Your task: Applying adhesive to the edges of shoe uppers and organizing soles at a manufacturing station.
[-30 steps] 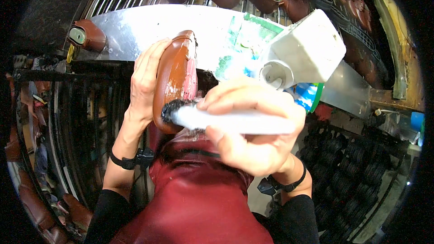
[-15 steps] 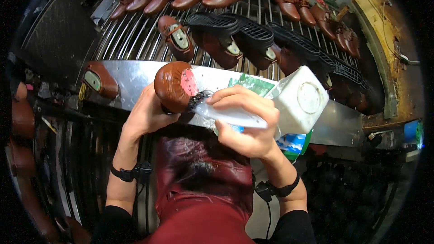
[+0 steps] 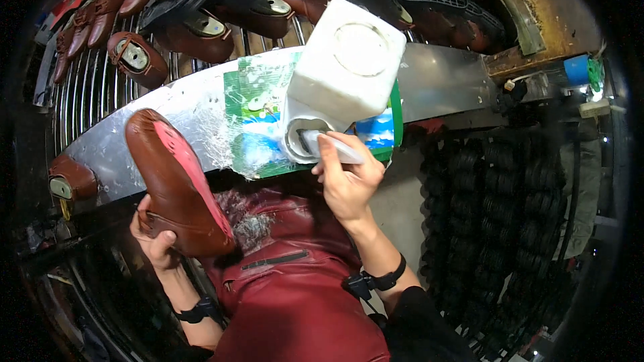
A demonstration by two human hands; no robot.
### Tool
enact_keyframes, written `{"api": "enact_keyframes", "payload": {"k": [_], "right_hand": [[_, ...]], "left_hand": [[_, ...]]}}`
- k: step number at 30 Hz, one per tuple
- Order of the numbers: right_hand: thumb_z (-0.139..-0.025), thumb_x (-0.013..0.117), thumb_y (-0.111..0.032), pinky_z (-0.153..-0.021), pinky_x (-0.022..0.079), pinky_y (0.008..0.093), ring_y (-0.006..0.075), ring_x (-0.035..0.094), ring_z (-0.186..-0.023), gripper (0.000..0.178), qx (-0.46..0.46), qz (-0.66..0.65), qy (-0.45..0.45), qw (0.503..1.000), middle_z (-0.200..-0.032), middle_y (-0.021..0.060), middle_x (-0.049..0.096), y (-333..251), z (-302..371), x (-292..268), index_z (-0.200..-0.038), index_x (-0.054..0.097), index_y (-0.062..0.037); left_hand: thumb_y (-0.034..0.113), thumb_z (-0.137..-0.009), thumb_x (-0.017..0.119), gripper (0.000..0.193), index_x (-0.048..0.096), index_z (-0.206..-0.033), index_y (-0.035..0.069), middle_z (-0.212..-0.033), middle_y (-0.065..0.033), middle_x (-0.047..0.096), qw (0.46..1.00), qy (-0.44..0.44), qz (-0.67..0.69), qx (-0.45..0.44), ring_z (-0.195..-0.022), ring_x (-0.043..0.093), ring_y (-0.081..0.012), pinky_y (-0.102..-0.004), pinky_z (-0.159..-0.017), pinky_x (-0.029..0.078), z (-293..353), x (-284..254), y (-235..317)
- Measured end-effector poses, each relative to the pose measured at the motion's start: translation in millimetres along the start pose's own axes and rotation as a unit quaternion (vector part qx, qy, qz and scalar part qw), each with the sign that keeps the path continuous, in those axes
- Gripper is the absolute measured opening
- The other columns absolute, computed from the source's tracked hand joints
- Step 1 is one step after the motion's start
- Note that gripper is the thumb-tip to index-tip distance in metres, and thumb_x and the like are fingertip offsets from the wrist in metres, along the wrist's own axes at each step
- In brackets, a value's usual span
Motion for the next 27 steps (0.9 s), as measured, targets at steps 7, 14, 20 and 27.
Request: {"api": "enact_keyframes", "payload": {"k": [7,14,20,27], "right_hand": [[-0.100,0.069,-0.019,-0.038,0.046,0.0282,0.0202,0.064,-0.048,0.024,0.274,-0.275,0.013,0.921,-0.074,0.0151,0.070,8.7,7.5,-3.0,-0.093,0.067,0.0039],[-0.092,0.070,-0.010,-0.041,0.044,0.0272,0.0176,0.063,-0.049,0.015,0.271,-0.326,-0.173,0.889,-0.074,0.0132,0.071,-36.6,-4.9,46.3,-0.085,0.071,0.0035],[-0.091,0.070,-0.006,-0.051,0.051,0.0253,0.0133,0.064,-0.057,0.014,0.187,-0.247,-0.225,0.924,-0.086,0.0142,0.074,-51.1,43.9,32.5,-0.087,0.072,0.0074],[-0.086,0.079,-0.001,-0.067,0.057,0.0307,0.0194,0.071,-0.073,0.010,0.106,-0.182,-0.306,0.928,-0.086,0.0169,0.075,-64.8,105.0,29.1,-0.088,0.074,0.0075]], "left_hand": [[0.011,-0.058,0.096,0.067,0.075,-0.119,-0.007,-0.112,-0.0159,0.079,0.994,-0.027,-0.073,-0.071,-0.105,0.075,-0.0241,-0.0420,-0.109,0.049,35.5,13.3,-24.8],[0.005,-0.058,0.091,0.062,0.076,-0.116,-0.008,-0.104,-0.0144,0.079,0.991,-0.054,0.007,-0.123,-0.094,0.075,-0.0221,-0.0355,-0.096,0.055,41.5,29.3,-5.7],[0.016,-0.070,0.084,0.066,0.068,-0.127,-0.012,-0.112,-0.0225,0.076,0.981,-0.065,0.095,-0.156,-0.100,0.076,-0.0292,-0.0416,-0.098,0.059,32.6,42.9,-2.8],[0.029,-0.089,0.075,0.066,0.058,-0.137,-0.013,-0.123,-0.0223,0.072,0.985,-0.071,0.104,-0.122,-0.108,0.073,-0.0288,-0.0410,-0.101,0.057,20.0,37.3,-9.7]]}}
Point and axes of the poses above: each hand's wrist, its own z-axis away from the middle knuckle, its own x-axis out of the palm, y = z × x, the point moved 5 cm from there along -z, towards the middle knuckle
